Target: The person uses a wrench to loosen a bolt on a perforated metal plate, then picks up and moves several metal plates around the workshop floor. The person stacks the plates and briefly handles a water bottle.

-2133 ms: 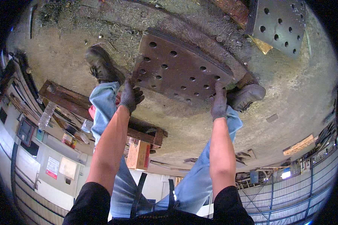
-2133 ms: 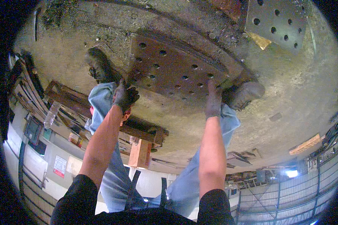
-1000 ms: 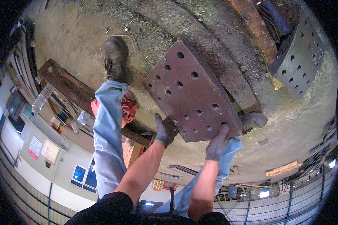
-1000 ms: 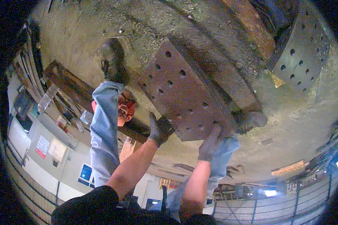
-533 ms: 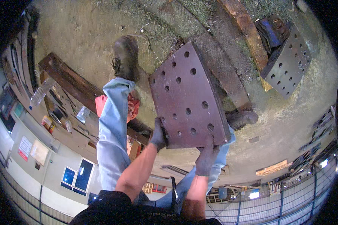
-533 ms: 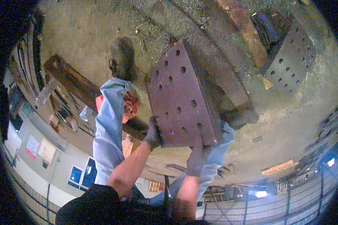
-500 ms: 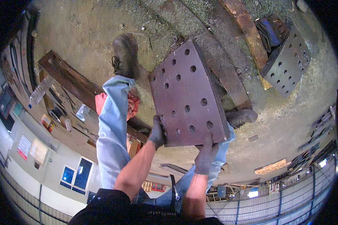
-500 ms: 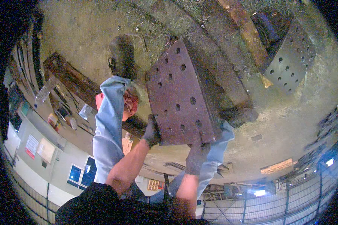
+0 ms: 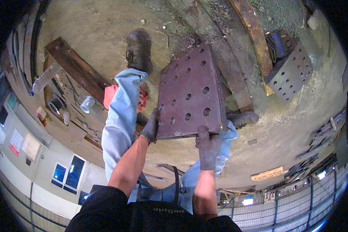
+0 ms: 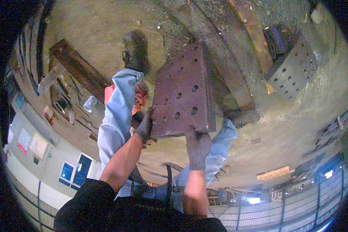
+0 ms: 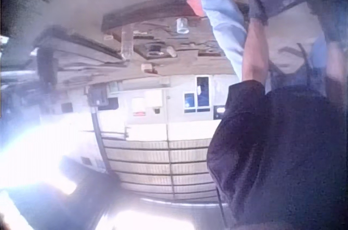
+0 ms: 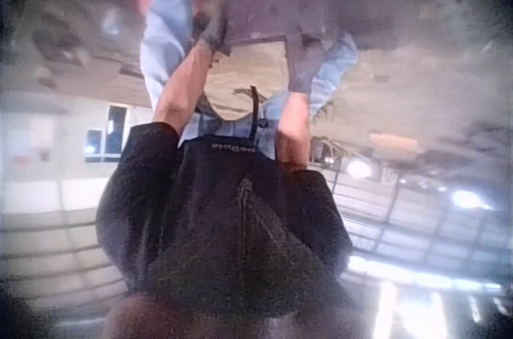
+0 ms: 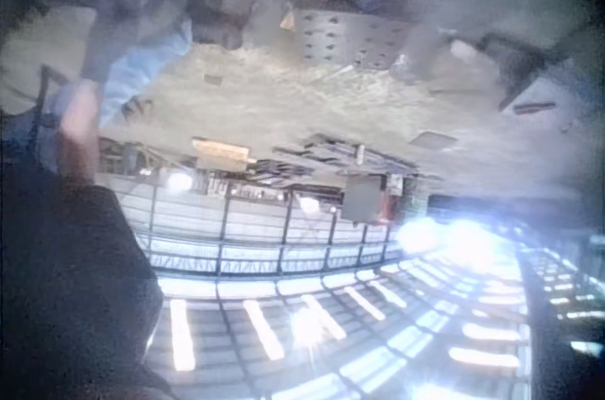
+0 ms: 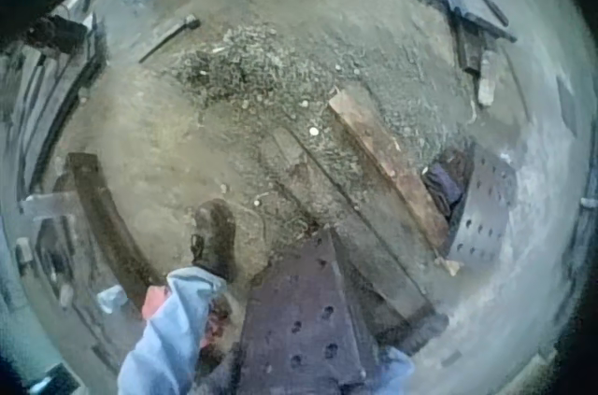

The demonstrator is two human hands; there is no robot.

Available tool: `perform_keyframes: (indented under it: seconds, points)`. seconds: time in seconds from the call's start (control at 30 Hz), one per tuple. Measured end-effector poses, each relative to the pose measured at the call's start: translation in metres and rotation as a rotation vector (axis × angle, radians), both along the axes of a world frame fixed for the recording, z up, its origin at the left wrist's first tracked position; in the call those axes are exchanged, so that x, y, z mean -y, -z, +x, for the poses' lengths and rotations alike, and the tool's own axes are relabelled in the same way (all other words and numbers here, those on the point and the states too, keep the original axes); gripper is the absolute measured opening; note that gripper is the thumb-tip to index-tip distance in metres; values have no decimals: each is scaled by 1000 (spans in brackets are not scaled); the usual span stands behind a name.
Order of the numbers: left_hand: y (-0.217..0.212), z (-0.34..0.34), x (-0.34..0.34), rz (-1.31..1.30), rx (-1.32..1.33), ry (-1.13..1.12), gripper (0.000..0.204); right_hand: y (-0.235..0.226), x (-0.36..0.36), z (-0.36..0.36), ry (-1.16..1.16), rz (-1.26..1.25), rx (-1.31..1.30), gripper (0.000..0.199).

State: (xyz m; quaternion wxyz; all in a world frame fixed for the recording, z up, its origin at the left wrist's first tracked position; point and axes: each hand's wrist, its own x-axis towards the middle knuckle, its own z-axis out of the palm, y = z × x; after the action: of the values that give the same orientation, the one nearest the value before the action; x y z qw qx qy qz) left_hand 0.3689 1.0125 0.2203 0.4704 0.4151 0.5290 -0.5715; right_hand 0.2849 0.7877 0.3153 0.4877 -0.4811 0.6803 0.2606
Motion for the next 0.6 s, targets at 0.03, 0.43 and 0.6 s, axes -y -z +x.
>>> perform_keyframes:
  seconds: [0.03, 0.43, 0.6]
  points:
    - [-2, 7, 3, -4, -14, 36, 67, 1, 0, 0, -56, 0, 3, 40]
    - [6, 22, -12, 59, -59, 123, 66, -15, 5, 55, 190, -382, 380, 55]
    - [2, 11, 4, -10, -36, 52, 69, -9, 23, 69, -3, -487, 124, 57]
